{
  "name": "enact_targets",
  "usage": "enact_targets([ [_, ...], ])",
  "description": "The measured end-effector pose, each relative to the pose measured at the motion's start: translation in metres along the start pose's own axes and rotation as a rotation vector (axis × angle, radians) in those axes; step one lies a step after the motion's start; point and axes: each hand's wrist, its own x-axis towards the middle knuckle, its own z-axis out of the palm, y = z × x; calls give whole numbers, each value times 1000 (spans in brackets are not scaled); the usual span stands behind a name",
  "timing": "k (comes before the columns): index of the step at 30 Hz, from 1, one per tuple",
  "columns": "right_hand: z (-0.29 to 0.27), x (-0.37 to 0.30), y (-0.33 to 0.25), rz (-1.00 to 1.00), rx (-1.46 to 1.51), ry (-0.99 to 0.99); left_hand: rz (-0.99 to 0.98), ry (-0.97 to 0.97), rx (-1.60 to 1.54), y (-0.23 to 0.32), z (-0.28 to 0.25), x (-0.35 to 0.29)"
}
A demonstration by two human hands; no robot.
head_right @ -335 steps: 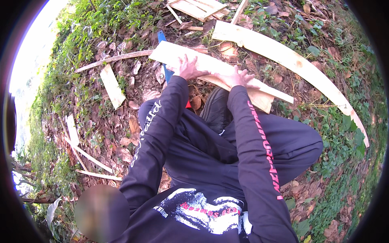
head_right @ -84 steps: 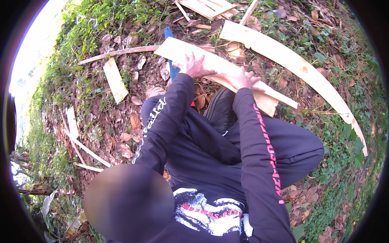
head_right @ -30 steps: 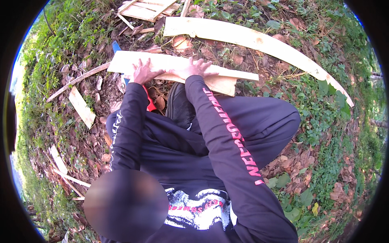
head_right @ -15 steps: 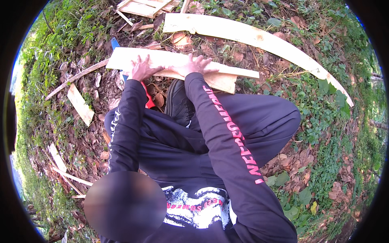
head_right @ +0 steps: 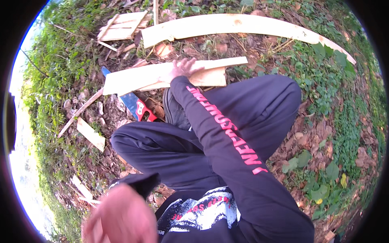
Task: The person sits on the ground and uses a hand saw to cut a wooden plank. They hold the plank with both hands, position it between their legs, and saw through it, creating smaller pieces.
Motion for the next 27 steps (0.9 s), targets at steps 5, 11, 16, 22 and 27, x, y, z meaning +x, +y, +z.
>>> enact_targets([
  [5, -4, -10, -9, -3, -20, -64, -517, -76, 875, -66, -102, -45],
  [11, -6, -9, -11, -26, -27, -64, -1008, -226, 1148, -111, -173, -87],
  [16, -2, -8, -12, -12, -31, -33, -1282, -630, 1207, -144, -179, -108],
  [22, -3, -4, -9, -22, -26, -30, -1129, -986, 1248, -194, -165, -163],
  [27, 0, -5, -17, -27, -34, -44, -1141, -1045, 1269, -211, -174, -188],
])
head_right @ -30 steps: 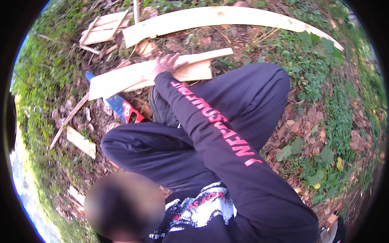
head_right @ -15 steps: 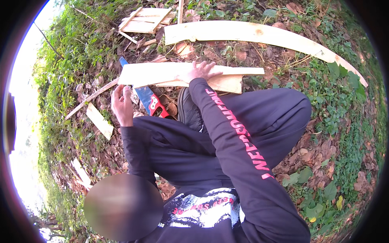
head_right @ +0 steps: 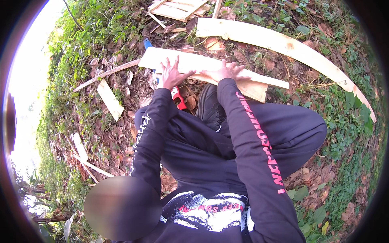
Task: The person sits on the ground and uses a hand saw to cut a wooden plank. They hold the plank with both hands, position it between their legs, and saw through it, creating smaller pieces.
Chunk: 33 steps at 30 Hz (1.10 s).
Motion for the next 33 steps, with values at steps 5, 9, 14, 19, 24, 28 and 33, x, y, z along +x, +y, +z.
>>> enact_targets([
  [5, 3, 7, 6, 6, 28, 25, 20, 8, -36, 14, -9, -1],
  [9, 7, 8, 6, 2, 36, 27, 59, -27, -63, 5, 6, 4],
  [14, 7, 6, 4, -10, 38, 31, 98, 49, -38, -2, 23, 8],
  [19, 9, 11, 8, -12, 31, 39, 107, 24, -35, 1, 20, 8],
  [24, 7, 6, 3, -5, -10, 32, 80, 11, -55, -3, 22, 7],
  [28, 9, 10, 5, -6, 0, 30, 79, 62, 53, 2, 24, 6],
  [33, 10, 8, 4, -18, 5, 40, 78, 26, -37, -3, 25, 6],
])
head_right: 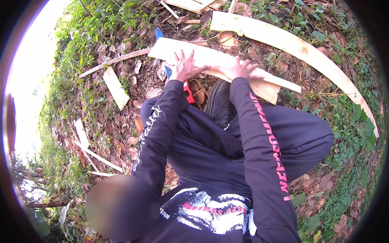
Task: The person sits on the ground and uses a hand saw to cut a wooden plank. They hold the plank with both hands, position it between their legs, and saw through it, creating smaller pieces.
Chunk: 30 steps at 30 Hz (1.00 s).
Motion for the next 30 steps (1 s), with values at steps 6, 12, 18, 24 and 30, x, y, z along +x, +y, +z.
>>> enact_targets([
  [6, 2, 2, 3, 1, 3, 12, 0, -45, 14, 5, -2, 1],
  [12, 3, 2, 4, -4, -2, 20, -2, -65, 23, 5, -1, 4],
  [18, 0, -4, 1, -18, -58, 84, -35, -44, 70, 1, 7, 10],
  [24, -14, -5, -7, 23, -165, -4, -45, -102, 162, -1, 5, 18],
  [30, -23, -5, -11, 17, -137, -70, -21, -157, 129, -7, 2, 22],
])
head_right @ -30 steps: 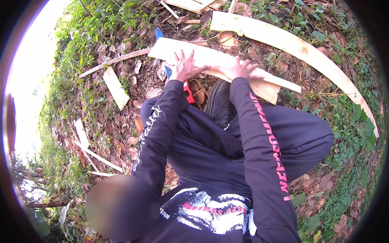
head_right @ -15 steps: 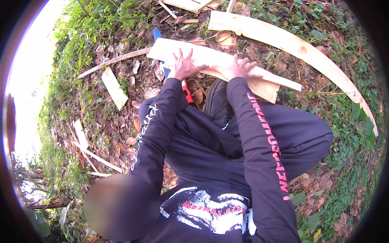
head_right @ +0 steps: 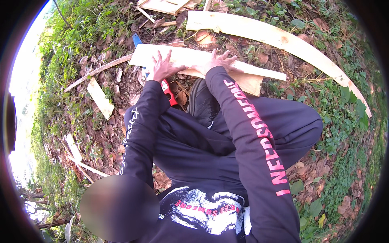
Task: The person sits on the ground and uses a hand saw to cut a wooden plank. They hold the plank with both hands, position it between their legs, and saw through it, creating smaller pieces.
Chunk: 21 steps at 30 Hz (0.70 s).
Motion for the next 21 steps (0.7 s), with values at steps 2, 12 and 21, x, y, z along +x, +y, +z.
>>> enact_targets([
  [2, 1, 3, 2, -4, 1, -12, -18, -19, 21, 2, -2, 2],
  [12, -7, -4, -1, 34, -35, -49, -9, -235, -53, 2, -15, 13],
  [21, 3, -4, 4, -21, 9, 8, -26, -190, 89, -2, -3, 13],
])
